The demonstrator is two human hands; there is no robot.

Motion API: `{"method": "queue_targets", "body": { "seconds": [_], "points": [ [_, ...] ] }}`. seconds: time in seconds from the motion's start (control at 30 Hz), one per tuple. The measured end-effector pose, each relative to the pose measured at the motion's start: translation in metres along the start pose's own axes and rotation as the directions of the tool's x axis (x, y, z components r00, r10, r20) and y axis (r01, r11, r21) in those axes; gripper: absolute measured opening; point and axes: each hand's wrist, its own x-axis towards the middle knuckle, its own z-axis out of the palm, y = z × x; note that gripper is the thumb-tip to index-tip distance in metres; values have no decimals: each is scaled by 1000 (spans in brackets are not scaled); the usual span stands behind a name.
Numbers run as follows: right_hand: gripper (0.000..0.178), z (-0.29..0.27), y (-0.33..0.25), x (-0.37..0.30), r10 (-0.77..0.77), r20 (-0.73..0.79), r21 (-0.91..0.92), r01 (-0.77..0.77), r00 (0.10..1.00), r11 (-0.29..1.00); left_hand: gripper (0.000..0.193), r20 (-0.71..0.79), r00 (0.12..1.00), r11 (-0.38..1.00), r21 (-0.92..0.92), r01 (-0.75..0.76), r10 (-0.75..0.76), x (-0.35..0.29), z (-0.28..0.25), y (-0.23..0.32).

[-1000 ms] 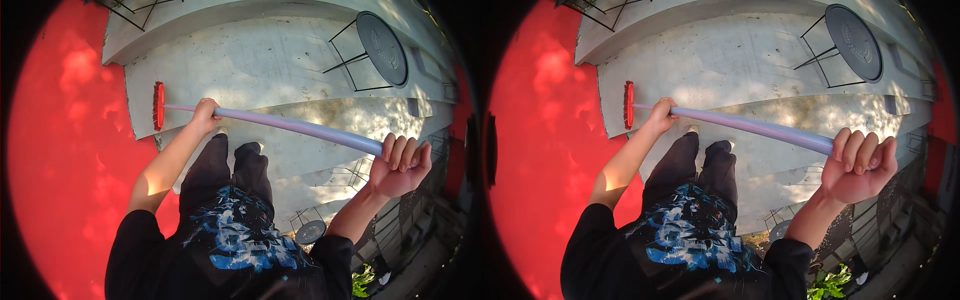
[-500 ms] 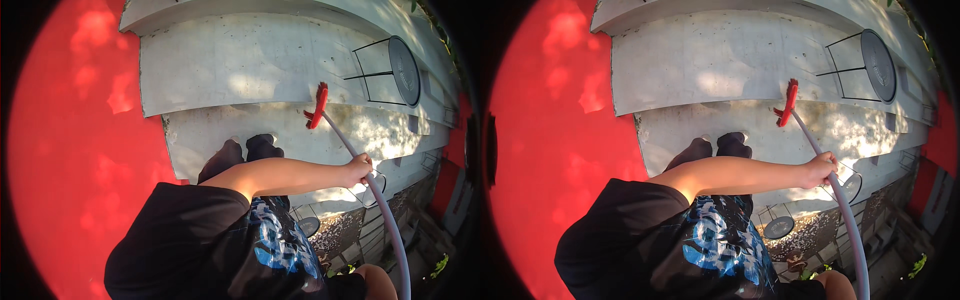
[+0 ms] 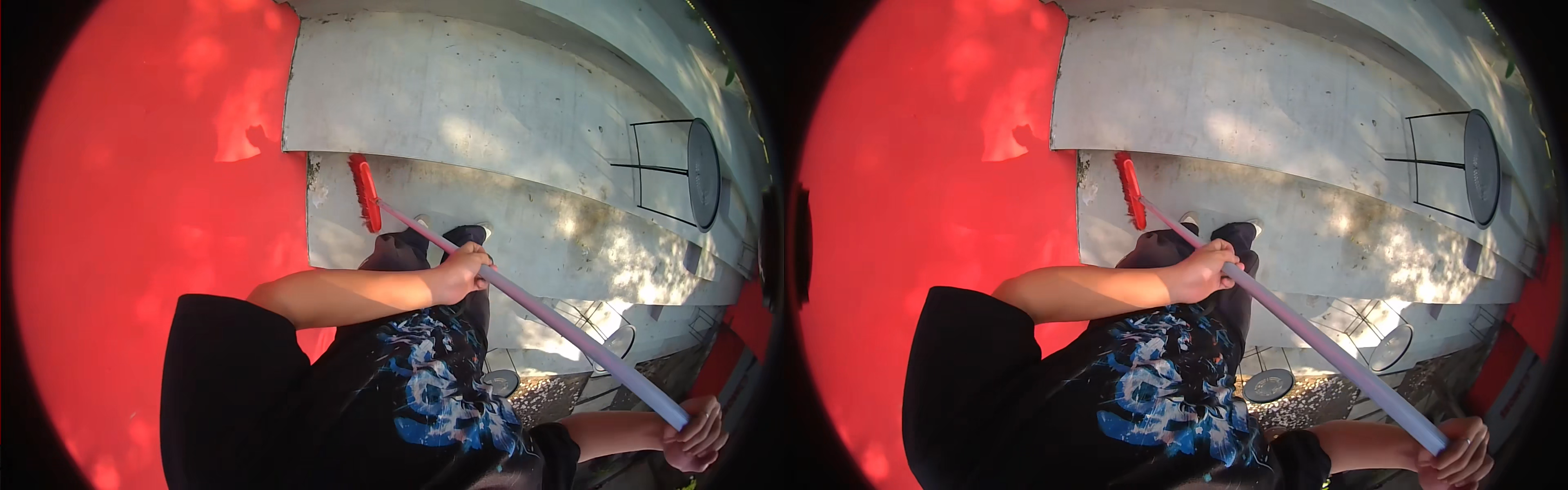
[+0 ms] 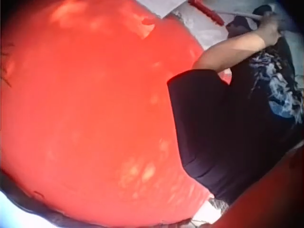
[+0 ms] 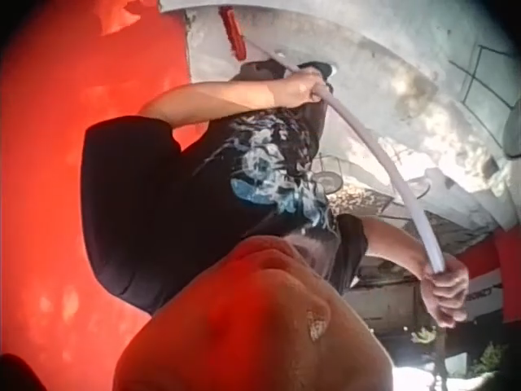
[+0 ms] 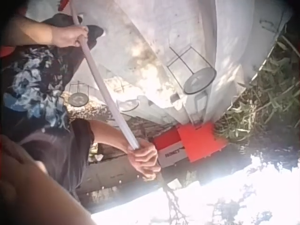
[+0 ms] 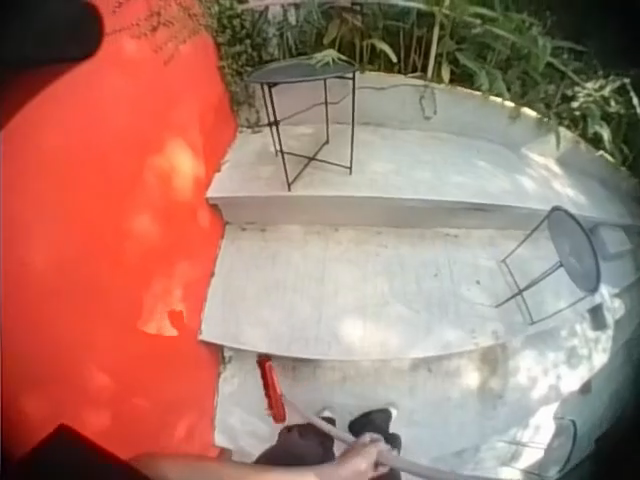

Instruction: Sweeping leaves and debris from an outdoor tiered seating area and moving small tables.

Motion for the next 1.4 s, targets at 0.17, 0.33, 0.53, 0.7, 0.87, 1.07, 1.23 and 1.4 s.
{"method": "queue_targets", "body": {
  "seconds": [0.17, 0.33, 0.53, 0.7, 0.87, 1.07, 1.23, 1.4],
  "points": [
    [27, 6, 129, -36, 22, -165, 25, -18, 986, 1000, 16, -299, 912, 952, -36, -305, 281, 30, -90, 49],
    [26, 19, 241, -99, 221, -276, -10, -232, 936, 973, 22, -507, 827, 952, -36, -304, 245, 50, -210, 89],
    [20, 24, 314, -183, 387, -107, -170, -401, 916, 900, 42, -466, 823, 887, -150, -436, 326, 93, -281, 94],
    [25, 16, 286, -215, 503, 24, -279, -477, 864, 833, 55, -488, 763, 835, -115, -537, 424, 120, -280, 76],
    [26, -9, 244, -221, 466, -9, -314, -444, 885, 839, 56, -474, 801, 903, -25, -428, 366, 146, -227, 32],
    [28, -38, 181, -230, 403, -136, -315, -425, 905, 848, 57, -448, 840, 938, -6, -346, 307, 173, -156, -20],
    [31, -52, 115, -214, 266, -238, -386, -342, 934, 857, 59, -254, 924, 958, 49, -284, 287, 193, -70, -75],
    [29, -64, 57, -206, 162, -330, -459, -308, 930, 833, 59, -151, 968, 978, 79, -192, 202, 206, 17, -128]
  ]
}}
